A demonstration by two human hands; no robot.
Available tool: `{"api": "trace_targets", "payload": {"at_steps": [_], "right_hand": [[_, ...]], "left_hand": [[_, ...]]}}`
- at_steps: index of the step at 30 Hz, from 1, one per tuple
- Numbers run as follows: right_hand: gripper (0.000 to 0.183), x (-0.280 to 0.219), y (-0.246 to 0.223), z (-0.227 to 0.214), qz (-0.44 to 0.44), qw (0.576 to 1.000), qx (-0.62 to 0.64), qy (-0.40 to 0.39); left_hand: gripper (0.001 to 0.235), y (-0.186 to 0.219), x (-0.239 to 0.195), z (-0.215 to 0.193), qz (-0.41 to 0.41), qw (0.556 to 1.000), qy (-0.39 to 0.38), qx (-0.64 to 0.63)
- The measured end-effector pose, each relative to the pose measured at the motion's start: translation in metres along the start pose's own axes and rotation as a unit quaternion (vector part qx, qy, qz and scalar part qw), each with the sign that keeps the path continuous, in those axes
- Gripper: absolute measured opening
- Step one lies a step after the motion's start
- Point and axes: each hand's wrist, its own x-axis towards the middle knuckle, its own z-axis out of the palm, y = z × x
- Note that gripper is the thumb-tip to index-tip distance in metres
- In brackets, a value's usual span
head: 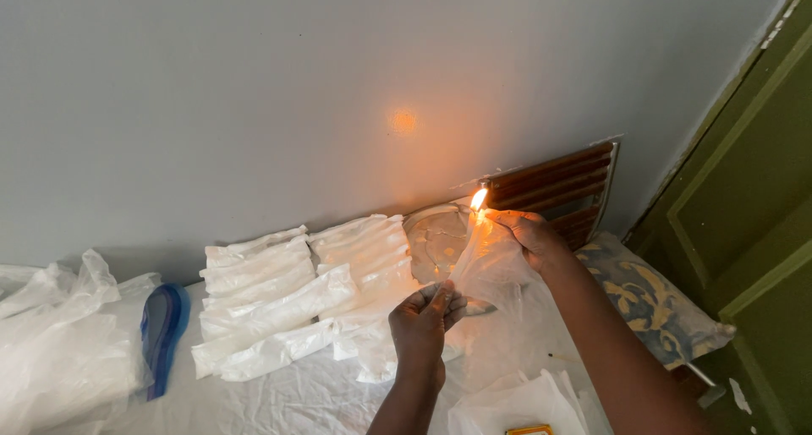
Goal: Sealing small plastic bags containing white powder using a candle flame and trimming them with scissors
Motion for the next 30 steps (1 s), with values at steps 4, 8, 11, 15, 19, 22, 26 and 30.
{"api": "trace_targets", "payload": {"at_steps": [4, 8, 11, 15, 19, 22, 26, 30], "right_hand": [[0.017, 0.003, -0.003, 0.002, 0.017, 1.0, -0.006, -0.002], [0.017, 0.004, -0.003, 0.001, 0.025, 1.0, -0.008, -0.009], [0.014, -0.008, -0.008, 0.004, 0.029, 0.999, -0.009, 0.009], [0.02, -0.008, -0.003, -0.023, 0.016, 0.998, -0.045, 0.033], [0.009, -0.048, -0.013, -0.04, -0.124, 0.989, -0.069, -0.032], [0.02, -0.101, -0.035, -0.032, -0.176, 0.97, -0.148, -0.083], [0.006, -0.114, -0.032, -0.035, -0.224, 0.956, -0.161, -0.099], [0.011, -0.141, -0.043, -0.02, -0.232, 0.954, -0.159, -0.099]], "left_hand": [[0.015, 0.0, 0.0, 0.002, -0.012, 1.0, 0.005, -0.007], [0.015, -0.003, 0.0, 0.0, -0.005, 1.0, -0.002, -0.007], [0.013, -0.006, 0.0, -0.002, -0.008, 1.0, -0.003, -0.017], [0.014, -0.007, 0.004, -0.002, -0.007, 1.0, 0.0, -0.003], [0.039, 0.003, 0.007, -0.009, 0.043, 0.953, -0.044, 0.297], [0.06, 0.024, -0.006, 0.001, 0.106, 0.878, -0.059, 0.464], [0.035, 0.052, -0.026, 0.027, 0.216, 0.885, -0.155, 0.383], [0.023, 0.043, -0.031, 0.044, 0.203, 0.897, -0.148, 0.364]]}}
